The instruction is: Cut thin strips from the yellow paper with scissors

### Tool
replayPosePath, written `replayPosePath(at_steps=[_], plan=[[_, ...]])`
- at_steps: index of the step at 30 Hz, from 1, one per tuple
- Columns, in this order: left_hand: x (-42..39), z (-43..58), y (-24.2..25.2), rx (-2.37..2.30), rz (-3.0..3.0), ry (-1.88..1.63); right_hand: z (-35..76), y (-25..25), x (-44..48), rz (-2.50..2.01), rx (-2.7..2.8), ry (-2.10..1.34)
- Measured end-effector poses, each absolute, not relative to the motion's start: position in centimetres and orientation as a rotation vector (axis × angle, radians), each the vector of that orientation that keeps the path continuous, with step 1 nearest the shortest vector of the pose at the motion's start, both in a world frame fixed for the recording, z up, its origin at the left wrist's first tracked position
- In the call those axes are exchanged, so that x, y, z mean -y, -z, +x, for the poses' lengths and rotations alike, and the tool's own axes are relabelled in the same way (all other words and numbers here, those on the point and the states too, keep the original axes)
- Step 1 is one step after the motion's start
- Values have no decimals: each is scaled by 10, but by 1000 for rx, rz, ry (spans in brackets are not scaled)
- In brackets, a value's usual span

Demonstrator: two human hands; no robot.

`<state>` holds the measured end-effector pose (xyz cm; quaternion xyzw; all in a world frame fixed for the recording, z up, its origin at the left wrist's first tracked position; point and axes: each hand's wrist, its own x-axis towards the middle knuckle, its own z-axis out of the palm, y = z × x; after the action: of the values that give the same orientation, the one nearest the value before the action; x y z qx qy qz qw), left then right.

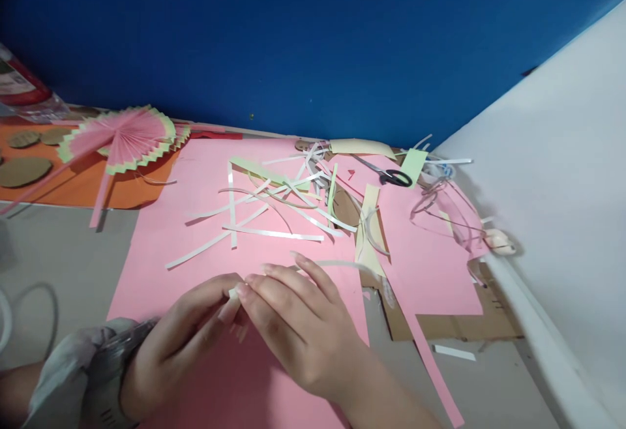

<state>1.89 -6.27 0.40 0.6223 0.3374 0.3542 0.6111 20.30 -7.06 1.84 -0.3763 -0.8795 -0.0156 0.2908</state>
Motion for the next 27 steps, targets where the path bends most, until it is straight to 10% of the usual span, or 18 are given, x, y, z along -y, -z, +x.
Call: replayPosePath(at_steps=[27], plan=[[47, 15, -3, -947, 2015, -837, 197, -18, 70, -1106, 2366, 211]])
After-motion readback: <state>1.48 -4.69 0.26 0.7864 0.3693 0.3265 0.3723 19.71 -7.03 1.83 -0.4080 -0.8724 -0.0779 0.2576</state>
